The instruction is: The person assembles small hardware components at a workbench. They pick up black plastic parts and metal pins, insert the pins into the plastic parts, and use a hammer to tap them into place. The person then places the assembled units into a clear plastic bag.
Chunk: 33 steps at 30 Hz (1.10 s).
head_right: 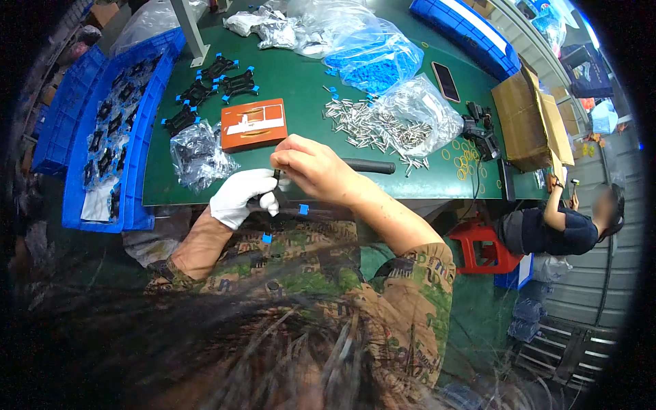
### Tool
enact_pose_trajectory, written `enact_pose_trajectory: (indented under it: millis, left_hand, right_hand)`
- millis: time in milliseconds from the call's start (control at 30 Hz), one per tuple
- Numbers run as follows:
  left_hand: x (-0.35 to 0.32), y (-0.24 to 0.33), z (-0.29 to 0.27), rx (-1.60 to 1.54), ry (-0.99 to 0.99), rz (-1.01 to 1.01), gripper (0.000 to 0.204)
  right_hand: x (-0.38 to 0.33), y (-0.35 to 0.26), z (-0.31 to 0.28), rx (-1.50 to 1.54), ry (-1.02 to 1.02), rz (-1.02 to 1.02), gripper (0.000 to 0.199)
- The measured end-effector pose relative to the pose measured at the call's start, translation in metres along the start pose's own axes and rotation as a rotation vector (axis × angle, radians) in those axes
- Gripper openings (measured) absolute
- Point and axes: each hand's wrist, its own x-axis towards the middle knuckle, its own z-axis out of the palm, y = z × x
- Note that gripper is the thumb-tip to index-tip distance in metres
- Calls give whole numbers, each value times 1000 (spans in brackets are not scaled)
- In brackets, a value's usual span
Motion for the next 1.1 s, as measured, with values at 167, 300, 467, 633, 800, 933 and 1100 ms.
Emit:
enact_pose_trajectory:
  millis: [167, 300, 467, 633, 800, 933, 1100]
  left_hand:
    - [-2, -1, 4, -7, 10, -15, 23]
    - [-5, -5, -3, -26, -31, -3, 22]
    - [-4, -5, -1, 24, -5, 19, 21]
    - [-3, -1, 4, 103, 48, 31, 23]
    - [-3, -11, -7, 257, 23, 29, 26]
    - [-12, -14, -10, 470, 12, 39, 28]
    - [-28, -6, 0, 830, -17, 103, 25]
  right_hand:
    - [-5, 0, 3, -133, 5, -66, 28]
    - [-7, -3, 4, -187, 3, -112, 31]
    - [-10, -5, 6, -158, 8, -75, 29]
    - [-13, -1, 11, -125, -14, -60, 27]
    - [-13, -5, 5, -87, -67, -1, 23]
    - [-19, -15, 10, -194, -149, 29, 26]
    - [-31, -20, 18, -111, -96, 89, 29]
